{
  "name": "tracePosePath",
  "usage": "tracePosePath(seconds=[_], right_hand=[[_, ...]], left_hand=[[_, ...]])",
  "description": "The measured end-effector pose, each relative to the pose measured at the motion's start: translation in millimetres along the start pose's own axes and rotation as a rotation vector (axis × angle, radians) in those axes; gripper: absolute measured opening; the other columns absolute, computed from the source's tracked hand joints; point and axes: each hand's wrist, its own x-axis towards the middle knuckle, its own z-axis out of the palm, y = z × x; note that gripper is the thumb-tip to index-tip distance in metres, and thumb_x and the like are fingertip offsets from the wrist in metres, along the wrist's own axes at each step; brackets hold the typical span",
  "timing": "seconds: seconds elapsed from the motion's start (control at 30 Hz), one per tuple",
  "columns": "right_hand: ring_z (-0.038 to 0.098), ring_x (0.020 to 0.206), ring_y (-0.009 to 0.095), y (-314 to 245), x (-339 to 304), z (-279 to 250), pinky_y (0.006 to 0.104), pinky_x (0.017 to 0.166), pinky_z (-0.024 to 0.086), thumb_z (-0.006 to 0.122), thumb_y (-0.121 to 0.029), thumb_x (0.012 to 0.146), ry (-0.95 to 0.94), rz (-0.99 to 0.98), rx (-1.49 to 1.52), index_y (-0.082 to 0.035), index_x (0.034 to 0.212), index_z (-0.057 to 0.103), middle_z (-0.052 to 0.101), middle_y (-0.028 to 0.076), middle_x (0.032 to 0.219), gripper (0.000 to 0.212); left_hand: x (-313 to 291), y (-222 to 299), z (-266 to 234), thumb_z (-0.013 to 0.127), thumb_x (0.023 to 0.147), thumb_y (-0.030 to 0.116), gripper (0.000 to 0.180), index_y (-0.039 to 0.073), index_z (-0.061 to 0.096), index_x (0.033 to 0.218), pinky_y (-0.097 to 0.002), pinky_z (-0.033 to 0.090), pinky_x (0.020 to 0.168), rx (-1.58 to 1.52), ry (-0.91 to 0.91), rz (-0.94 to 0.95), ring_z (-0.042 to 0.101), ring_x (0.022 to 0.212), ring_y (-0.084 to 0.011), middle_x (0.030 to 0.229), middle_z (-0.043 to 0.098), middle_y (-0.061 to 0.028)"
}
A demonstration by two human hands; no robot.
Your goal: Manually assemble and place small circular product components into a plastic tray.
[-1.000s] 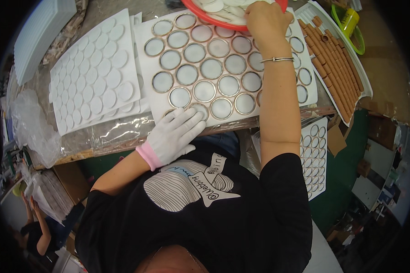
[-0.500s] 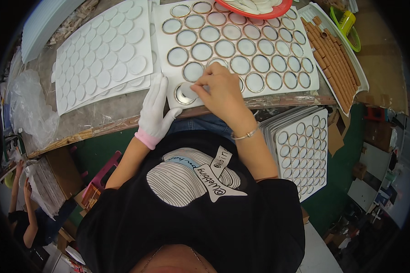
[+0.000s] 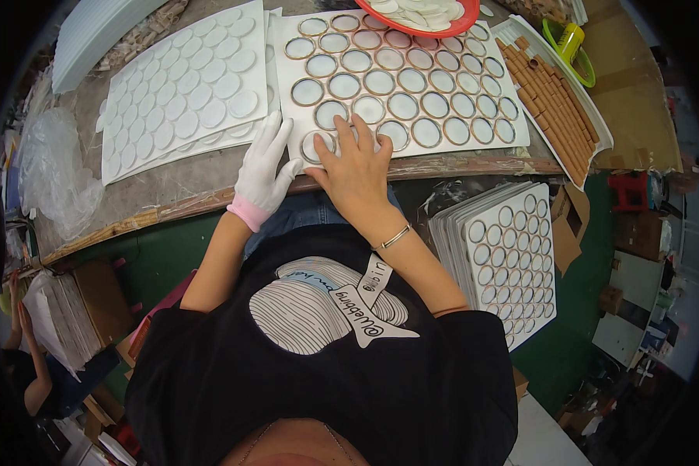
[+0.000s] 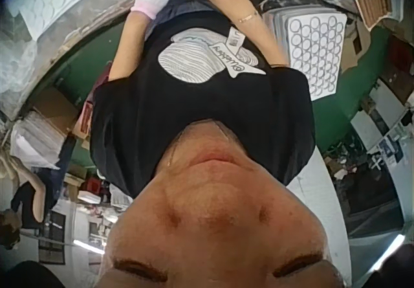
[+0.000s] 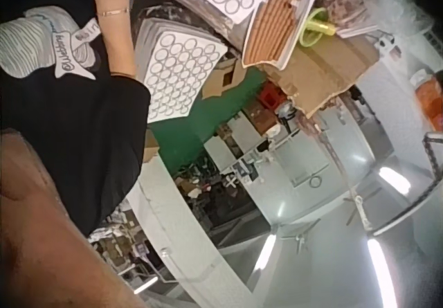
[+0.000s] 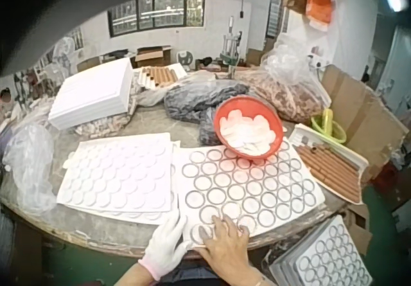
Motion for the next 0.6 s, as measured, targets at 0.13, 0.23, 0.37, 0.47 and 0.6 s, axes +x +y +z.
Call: tracePosePath(seconds=[0.13, 0.23, 0.37, 0.47, 0.6], right_hand=[[0.042, 0.131, 0.030, 5.1, -4.7, -11.6, 0.0598, 0.097, 0.029, 0.074, -0.039, 0.078, -0.059, -0.039, 0.054, -0.013, 0.114, 0.068, 0.056, 0.009, 0.132, 0.045], [0.038, 0.136, 0.030, 6.4, -5.7, -16.5, 0.0645, 0.101, 0.025, 0.073, -0.040, 0.078, -0.113, -0.100, 0.048, -0.009, 0.118, 0.065, 0.057, 0.007, 0.133, 0.052], [0.037, 0.138, 0.028, 5.7, -11.7, -17.8, 0.0702, 0.107, 0.017, 0.075, -0.040, 0.076, -0.188, -0.133, 0.045, -0.005, 0.121, 0.063, 0.058, 0.006, 0.132, 0.059], [0.038, 0.137, 0.028, 3.6, -11.0, -23.5, 0.0700, 0.107, 0.018, 0.076, -0.041, 0.074, -0.222, -0.175, 0.000, -0.005, 0.122, 0.062, 0.058, 0.006, 0.131, 0.061], [0.039, 0.136, 0.028, 4.2, -5.3, -23.7, 0.0700, 0.107, 0.019, 0.076, -0.041, 0.073, -0.254, -0.166, -0.004, -0.005, 0.122, 0.062, 0.058, 0.007, 0.130, 0.062]], left_hand=[[9.7, 8.4, -12.4, 0.063, 0.081, 0.006, 0.057, 0.007, 0.050, 0.136, -0.0485, 0.036, 0.107, 0.252, -0.129, 0.148, 0.036, 0.134, -0.0468, 0.143, 0.043, -0.0223], [14.9, 16.0, -20.9, 0.061, 0.080, 0.005, 0.053, 0.008, 0.053, 0.132, -0.0495, 0.035, 0.107, 0.362, -0.200, 0.249, 0.036, 0.134, -0.0460, 0.142, 0.045, -0.0192], [5.7, 3.5, -23.5, 0.060, 0.081, 0.007, 0.049, 0.008, 0.056, 0.130, -0.0496, 0.034, 0.108, 0.196, -0.305, 0.252, 0.033, 0.136, -0.0445, 0.142, 0.046, -0.0158], [4.5, 7.8, -23.4, 0.060, 0.083, 0.012, 0.049, 0.008, 0.055, 0.131, -0.0497, 0.033, 0.109, 0.113, -0.205, 0.249, 0.033, 0.136, -0.0441, 0.141, 0.048, -0.0153], [14.2, 24.5, -23.5, 0.061, 0.085, 0.019, 0.050, 0.007, 0.053, 0.133, -0.0500, 0.033, 0.109, 0.394, -0.253, 0.264, 0.037, 0.134, -0.0449, 0.142, 0.047, -0.0160]])
